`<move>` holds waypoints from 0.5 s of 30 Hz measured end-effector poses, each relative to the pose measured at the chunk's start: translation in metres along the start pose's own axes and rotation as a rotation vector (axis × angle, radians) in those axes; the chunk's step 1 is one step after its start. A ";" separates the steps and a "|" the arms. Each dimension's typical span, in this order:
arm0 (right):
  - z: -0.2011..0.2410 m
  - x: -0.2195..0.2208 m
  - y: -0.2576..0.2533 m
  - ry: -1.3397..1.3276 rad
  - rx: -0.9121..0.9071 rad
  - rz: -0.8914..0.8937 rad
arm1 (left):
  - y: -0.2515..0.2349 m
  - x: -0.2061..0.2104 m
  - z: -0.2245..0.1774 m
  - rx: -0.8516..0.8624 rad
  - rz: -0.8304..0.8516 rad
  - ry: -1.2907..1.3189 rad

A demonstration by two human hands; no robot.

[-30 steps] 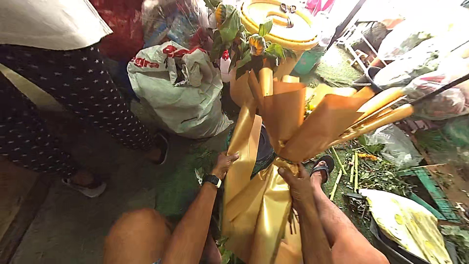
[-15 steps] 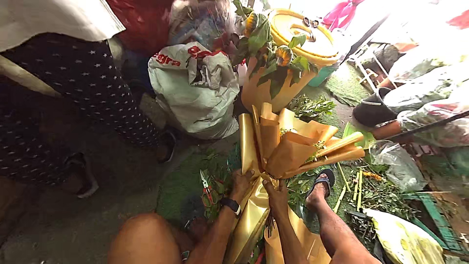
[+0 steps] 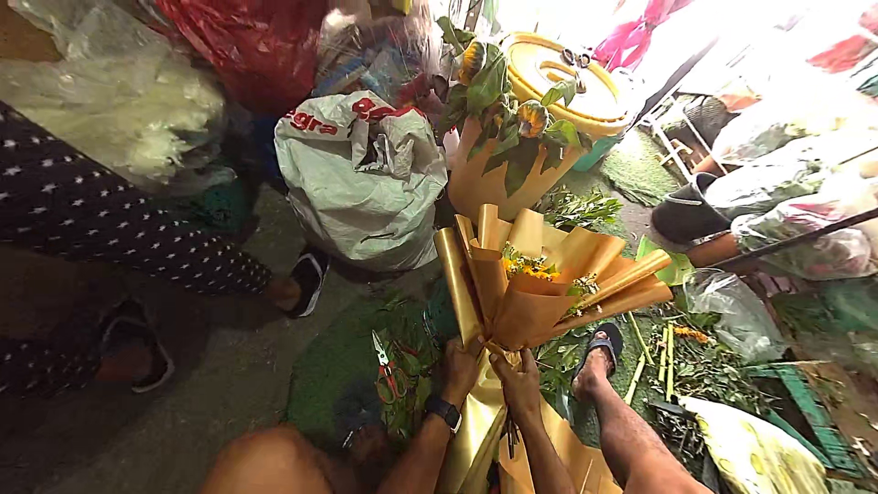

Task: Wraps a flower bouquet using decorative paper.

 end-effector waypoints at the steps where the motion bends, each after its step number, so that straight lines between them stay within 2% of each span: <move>1: 0.000 0.000 0.000 0.009 0.003 0.002 | 0.003 0.001 -0.002 0.009 -0.007 -0.032; 7: 0.000 -0.007 -0.005 0.031 0.033 0.068 | 0.007 0.005 0.001 -0.027 -0.001 -0.106; 12: -0.001 -0.014 -0.011 0.039 0.034 0.115 | 0.007 0.004 0.004 -0.075 0.138 0.004; 15: 0.002 -0.016 -0.012 0.060 0.045 0.131 | 0.007 0.005 0.007 -0.139 0.230 -0.061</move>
Point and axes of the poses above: each hand's wrist, its own y-axis away from the middle knuckle, its own x-axis out of the palm, z = x × y, the point moved 4 cm from there along -y, towards the middle knuckle, and after that the axes turned 2 degrees about y, right-handed, at the moved point
